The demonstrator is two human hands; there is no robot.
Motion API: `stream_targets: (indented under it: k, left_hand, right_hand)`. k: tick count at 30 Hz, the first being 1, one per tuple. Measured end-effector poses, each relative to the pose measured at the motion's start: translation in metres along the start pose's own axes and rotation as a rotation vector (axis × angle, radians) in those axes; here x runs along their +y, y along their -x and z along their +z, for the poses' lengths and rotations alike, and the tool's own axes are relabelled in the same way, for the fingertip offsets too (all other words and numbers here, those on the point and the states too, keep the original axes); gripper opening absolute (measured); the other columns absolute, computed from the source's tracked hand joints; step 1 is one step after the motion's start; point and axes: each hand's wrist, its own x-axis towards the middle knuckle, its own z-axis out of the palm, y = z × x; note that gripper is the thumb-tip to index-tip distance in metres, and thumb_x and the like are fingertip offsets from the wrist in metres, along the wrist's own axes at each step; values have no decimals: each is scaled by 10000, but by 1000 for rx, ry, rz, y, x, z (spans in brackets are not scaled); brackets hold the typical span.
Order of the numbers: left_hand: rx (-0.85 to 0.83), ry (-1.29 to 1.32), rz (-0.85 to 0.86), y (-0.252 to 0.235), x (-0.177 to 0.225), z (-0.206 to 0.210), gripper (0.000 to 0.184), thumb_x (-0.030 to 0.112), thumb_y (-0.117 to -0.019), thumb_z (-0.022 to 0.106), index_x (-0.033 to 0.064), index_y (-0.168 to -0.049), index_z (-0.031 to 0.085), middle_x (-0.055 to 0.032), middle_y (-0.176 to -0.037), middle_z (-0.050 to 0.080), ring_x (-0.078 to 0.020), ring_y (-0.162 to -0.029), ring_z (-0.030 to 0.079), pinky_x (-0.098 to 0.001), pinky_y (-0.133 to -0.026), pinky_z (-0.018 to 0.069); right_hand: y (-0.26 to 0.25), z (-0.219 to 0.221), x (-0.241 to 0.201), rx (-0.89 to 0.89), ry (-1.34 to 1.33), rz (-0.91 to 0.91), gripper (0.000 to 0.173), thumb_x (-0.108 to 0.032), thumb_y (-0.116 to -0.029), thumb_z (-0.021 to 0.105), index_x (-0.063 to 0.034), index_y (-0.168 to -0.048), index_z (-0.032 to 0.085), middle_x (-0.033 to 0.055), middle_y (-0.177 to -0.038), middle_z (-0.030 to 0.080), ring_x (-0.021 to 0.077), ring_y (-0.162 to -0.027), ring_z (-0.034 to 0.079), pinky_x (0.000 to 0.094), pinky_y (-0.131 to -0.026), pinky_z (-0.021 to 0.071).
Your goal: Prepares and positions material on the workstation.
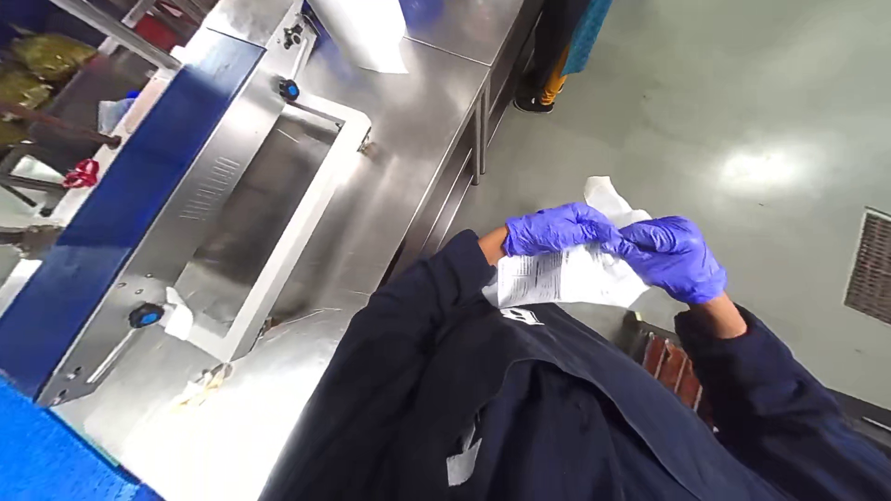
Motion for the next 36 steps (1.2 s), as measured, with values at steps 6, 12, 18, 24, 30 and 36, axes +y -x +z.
stream_targets:
  k: [6,12,18,24,30,36]
  left_hand:
    - [476,79,136,6,-24,-41,370,115,-1083,314,145,-871,616,88,-762,667,6,-711,630,-185,-683,548]
    - [1109,-651,-87,42,-19,-108,397,253,-1101,421,7,-1041,727,-75,-966,744,-109,-926,698,-348,-906,555]
    - [1170,-699,19,52,13,-102,344,200,-1103,420,43,-1168,719,-92,-1116,743,-140,-1040,696,-353,-966,545]
    - [1201,-446,190,44,39,-95,381,171,-1110,376,3,-1085,717,-50,-1070,756,-66,-1021,690,-290,-970,541]
    - [1200,-509,138,56,63,-56,393,310,-1117,382,120,-1279,687,-45,-1176,735,-120,-1002,700,-352,-899,579]
    - [1299,-442,497,30,91,-38,333,76,-1076,408,-78,-1125,699,-116,-1099,752,-105,-1068,694,-290,-1000,536]
  right_hand:
    - [-9,-12,-29,313,450,-469,309,-218,-1012,615,-44,-759,579,67,-551,482,168,-500,498,311,-488,394]
    - [75,-93,-2,889,145,-32,146,-181,-866,798,-144,-899,661,-56,-839,699,68,-783,686,264,-708,594]
    - [41,-60,41,341,339,861,278,-274,-861,795,-37,-887,652,36,-715,567,109,-606,506,377,-599,450]
    - [20,-1,75,284,56,455,103,-78,-829,689,-14,-788,619,44,-933,624,65,-879,581,260,-770,491]
    - [-5,62,80,144,-153,487,69,-6,-846,596,12,-904,628,33,-866,629,44,-767,574,257,-699,500]
    - [10,138,103,-282,-756,578,415,-189,-1020,304,-57,-1097,690,-39,-1006,717,-9,-841,621,190,-766,517]
